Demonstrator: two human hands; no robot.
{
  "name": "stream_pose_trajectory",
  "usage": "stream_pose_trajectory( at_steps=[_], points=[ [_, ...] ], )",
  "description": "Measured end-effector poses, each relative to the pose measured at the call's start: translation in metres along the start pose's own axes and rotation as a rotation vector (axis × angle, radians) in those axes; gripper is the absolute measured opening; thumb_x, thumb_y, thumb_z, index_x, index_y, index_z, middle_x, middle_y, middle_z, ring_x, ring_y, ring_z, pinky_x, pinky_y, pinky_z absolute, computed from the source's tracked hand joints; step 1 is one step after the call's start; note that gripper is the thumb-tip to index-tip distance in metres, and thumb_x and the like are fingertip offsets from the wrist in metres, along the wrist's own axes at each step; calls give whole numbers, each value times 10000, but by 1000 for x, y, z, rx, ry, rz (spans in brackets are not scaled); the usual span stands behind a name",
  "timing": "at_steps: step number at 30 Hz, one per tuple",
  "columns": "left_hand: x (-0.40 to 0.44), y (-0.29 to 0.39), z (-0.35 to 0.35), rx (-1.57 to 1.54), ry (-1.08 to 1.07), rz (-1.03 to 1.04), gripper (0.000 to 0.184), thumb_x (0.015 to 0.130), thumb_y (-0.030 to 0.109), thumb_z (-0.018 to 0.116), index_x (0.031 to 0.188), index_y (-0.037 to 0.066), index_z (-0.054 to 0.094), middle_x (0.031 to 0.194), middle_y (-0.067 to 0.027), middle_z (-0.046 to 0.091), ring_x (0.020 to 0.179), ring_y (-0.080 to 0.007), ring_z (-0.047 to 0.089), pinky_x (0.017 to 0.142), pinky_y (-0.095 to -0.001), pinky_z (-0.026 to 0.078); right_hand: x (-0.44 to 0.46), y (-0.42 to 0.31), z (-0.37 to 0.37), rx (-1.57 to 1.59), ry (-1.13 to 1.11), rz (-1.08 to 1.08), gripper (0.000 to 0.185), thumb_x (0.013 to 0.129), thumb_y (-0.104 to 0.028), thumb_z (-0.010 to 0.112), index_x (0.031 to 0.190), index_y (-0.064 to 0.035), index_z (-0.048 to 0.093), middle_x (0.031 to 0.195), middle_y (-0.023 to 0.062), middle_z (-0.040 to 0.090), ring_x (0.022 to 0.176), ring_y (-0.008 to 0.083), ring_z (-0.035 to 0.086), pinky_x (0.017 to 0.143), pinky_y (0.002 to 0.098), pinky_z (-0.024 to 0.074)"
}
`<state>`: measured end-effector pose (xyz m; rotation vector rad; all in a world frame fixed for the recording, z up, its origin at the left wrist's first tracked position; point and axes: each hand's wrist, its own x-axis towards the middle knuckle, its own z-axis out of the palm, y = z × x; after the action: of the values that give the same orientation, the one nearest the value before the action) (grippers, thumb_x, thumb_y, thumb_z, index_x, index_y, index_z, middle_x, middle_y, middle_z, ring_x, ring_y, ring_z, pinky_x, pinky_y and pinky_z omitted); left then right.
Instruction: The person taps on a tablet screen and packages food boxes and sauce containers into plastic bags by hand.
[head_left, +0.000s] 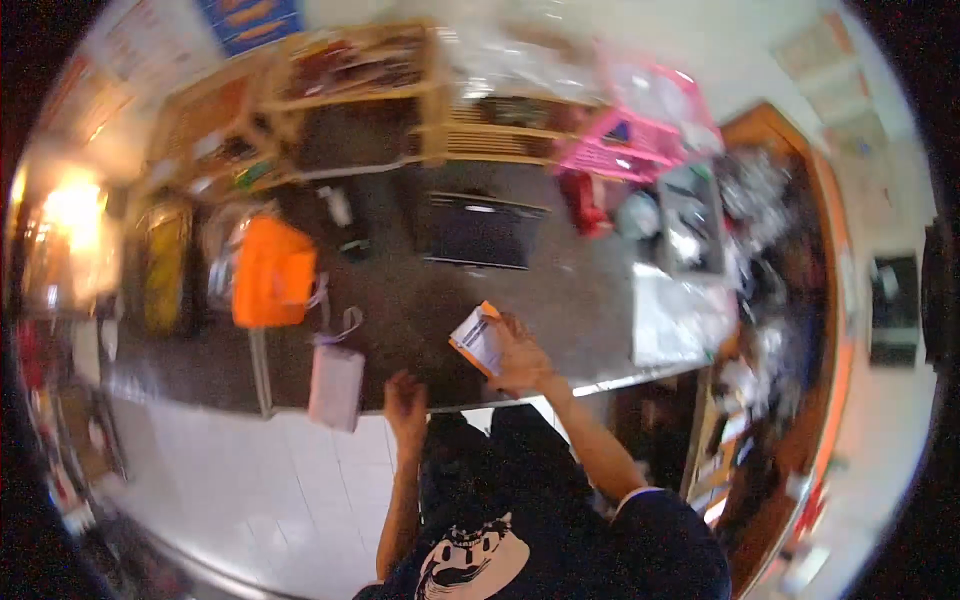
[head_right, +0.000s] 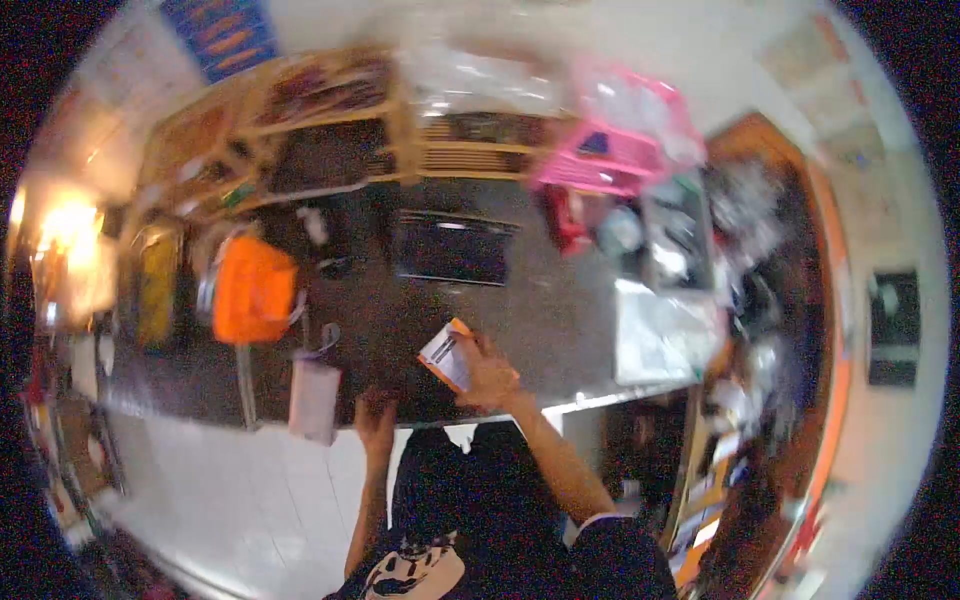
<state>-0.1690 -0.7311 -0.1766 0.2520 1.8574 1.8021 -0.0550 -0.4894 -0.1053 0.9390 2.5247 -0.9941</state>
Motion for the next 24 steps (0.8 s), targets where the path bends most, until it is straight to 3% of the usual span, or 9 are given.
stream_pose_trajectory(
  at_steps=[4, 7, 13, 15, 16, 18, 20, 22, 24],
  points=[
    [13, 10, 27, 108, -162, -63, 346, 916, 27, 656, 1246, 32, 554, 1148, -87, 621, 1034, -155, 590, 897, -303, 490, -34, 115, -46, -155, 152, 91, 1130, 522, -320, 878, 1486, -207, 299, 1505, 225, 321, 1366, 473, 334, 1150, 572, 256],
    [11, 3, 61, 141, -251, -17, 348, 915, -4, 644, 1251, 49, 572, 1119, -74, 628, 1026, -155, 595, 884, -292, 484, -35, 190, -63, -473, 25, -104, 974, 549, -278, 838, 1421, -168, 419, 1526, 183, 337, 1425, 392, 289, 1192, 530, 207],
    [-30, 23, 137, 309, -327, 66, 357, 909, 4, 645, 1257, 27, 570, 1104, -77, 631, 1029, -148, 590, 874, -292, 487, -89, 243, -80, -278, 210, -235, 690, 633, -142, 785, 1272, -78, 533, 1465, 181, 423, 1377, 372, 386, 1160, 460, 305],
    [-55, 8, 153, 310, -298, 90, 366, 905, 9, 649, 1262, 22, 567, 1109, -79, 630, 1031, -149, 590, 873, -296, 488, -129, 313, -90, 90, 413, -103, 556, 649, -49, 753, 1180, -52, 588, 1315, 196, 548, 1279, 375, 491, 1093, 425, 382],
    [-68, -6, 156, 260, -220, 8, 362, 903, 11, 653, 1255, 18, 570, 1103, -80, 633, 1023, -152, 593, 881, -302, 492, -160, 349, -105, 200, 814, -50, 373, 689, -28, 713, 1050, -39, 621, 1099, 185, 629, 1067, 392, 587, 914, 441, 487],
    [-92, -20, 193, 222, -121, -63, 358, 901, 12, 656, 1249, 13, 574, 1096, -80, 637, 1015, -154, 595, 890, -307, 495, -208, 425, -152, 97, 1108, 357, 209, 785, 5, 601, 989, -20, 637, 1027, 191, 643, 975, 400, 612, 861, 444, 505],
    [-117, -18, 246, 191, -209, -123, 326, 915, 26, 643, 1236, 22, 587, 1074, -77, 654, 1000, -158, 615, 905, -318, 510, -232, 476, -217, 18, 1140, 386, 185, 804, 36, 544, 950, -19, 643, 942, 195, 654, 930, 418, 625, 835, 442, 516],
    [-142, 2, 350, 152, -372, -68, 276, 923, 48, 645, 1196, 29, 614, 1054, -66, 671, 974, -161, 639, 881, -315, 529, -220, 533, -235, -10, 1021, 67, 185, 802, 68, 557, 931, -20, 656, 885, 190, 677, 851, 386, 661, 761, 432, 523],
    [-161, 12, 452, 225, -629, -38, 261, 910, 60, 669, 1167, 30, 633, 1041, -68, 682, 967, -158, 656, 855, -306, 533, -204, 592, -215, -137, 549, 199, 68, 793, -33, 621, 855, -33, 647, 822, 187, 658, 818, 400, 643, 760, 475, 514]
  ],
)
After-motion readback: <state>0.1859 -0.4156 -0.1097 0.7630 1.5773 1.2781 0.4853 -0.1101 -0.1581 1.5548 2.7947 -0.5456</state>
